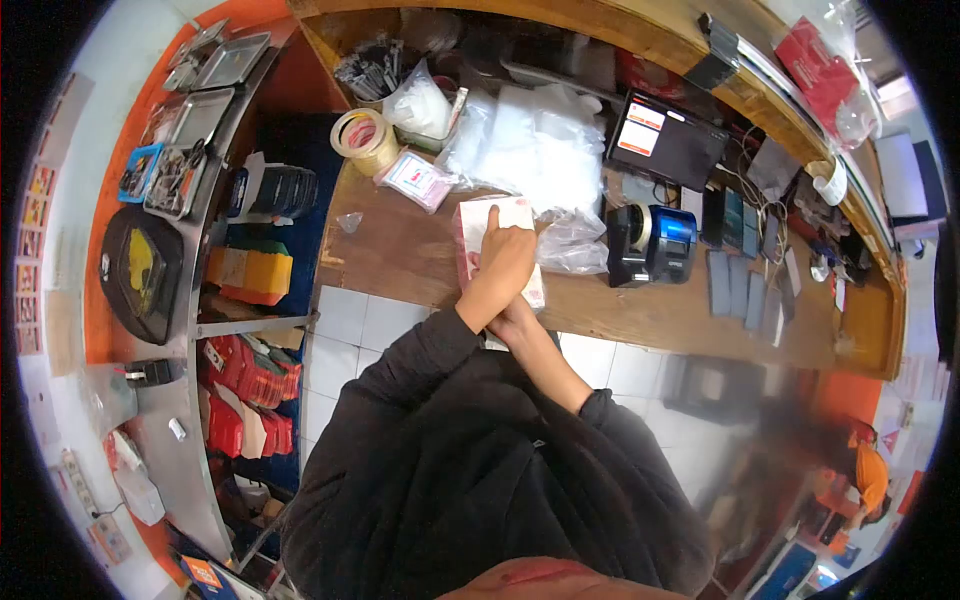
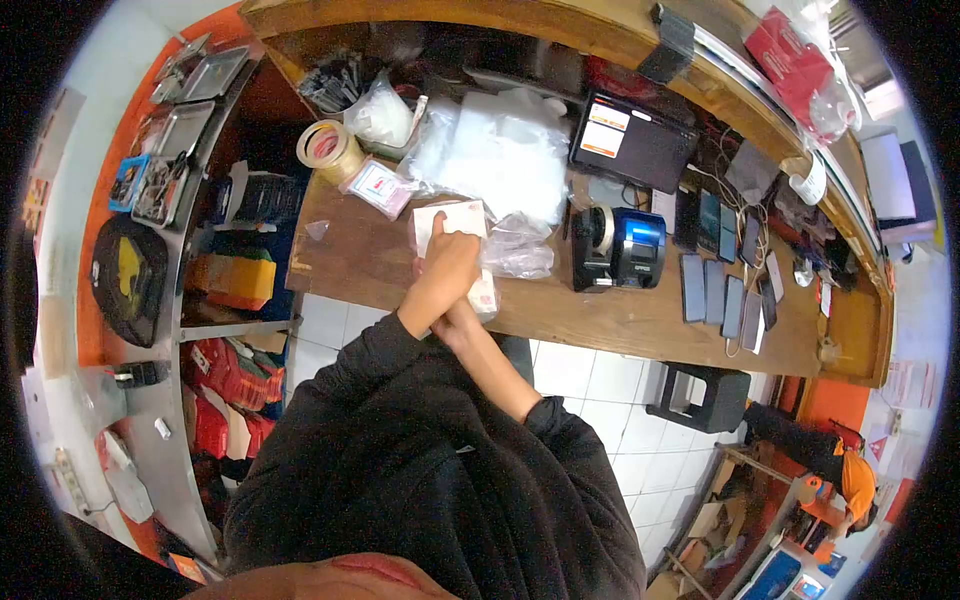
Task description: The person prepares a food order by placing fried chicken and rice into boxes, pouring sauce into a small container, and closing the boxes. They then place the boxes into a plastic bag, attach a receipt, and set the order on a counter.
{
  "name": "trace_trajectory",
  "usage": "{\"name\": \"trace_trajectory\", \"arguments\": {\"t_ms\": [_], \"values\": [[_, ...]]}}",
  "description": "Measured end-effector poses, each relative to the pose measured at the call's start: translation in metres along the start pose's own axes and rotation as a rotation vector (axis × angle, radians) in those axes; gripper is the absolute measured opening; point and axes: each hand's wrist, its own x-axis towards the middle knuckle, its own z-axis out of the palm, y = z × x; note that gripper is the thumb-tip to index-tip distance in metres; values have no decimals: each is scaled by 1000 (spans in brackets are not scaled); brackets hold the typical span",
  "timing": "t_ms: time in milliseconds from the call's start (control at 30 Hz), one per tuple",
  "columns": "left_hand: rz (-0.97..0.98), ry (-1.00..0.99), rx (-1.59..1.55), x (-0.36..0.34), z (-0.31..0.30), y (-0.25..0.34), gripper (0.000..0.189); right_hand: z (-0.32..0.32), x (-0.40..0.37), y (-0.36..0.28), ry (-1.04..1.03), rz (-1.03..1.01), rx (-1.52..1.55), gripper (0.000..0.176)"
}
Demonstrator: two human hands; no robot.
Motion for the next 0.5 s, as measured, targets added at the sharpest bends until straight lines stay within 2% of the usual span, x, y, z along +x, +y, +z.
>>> {"name": "trace_trajectory", "arguments": {"t_ms": [67, 100, 167, 200, 267, 300, 333, 367, 400, 433, 500], "values": [[-84, -130, -80, -8, -12, -1, 14, 6, 6, -7, 29, 29, 46, 31], [-86, -131, -77, -13, -13, -3, 14, 7, 8, -12, 68, 49, 89, 30], [-108, 101, -327, -26, -12, -9, 16, 6, 9, -18, 152, 92, 176, 28], [-113, 98, -325, -31, -3, -14, 16, 9, 8, -18, 195, 114, 220, 28], [87, 490, -300, -36, 11, -24, 20, 22, 5, -14, 210, 79, 254, 24], [86, 492, -294, -36, 10, -22, 20, 27, 5, -12, 228, 40, 287, 20], [-317, 461, -730, -37, 11, -16, 24, 10, 12, -10, 228, 44, 289, 20], [-733, 399, -1155, -40, 9, -11, 30, -22, 23, -7, 82, 75, 343, 16], [-734, 451, -1320, -46, 16, -15, 38, -27, 25, -6, -65, 103, 398, 15], [-737, 447, -1319, -48, 24, -17, 38, -32, 26, -4, -62, 103, 401, 15], [-833, 599, -1481, -46, 16, -11, 35, -8, 15, -6, 100, -12, 323, 15]]}}
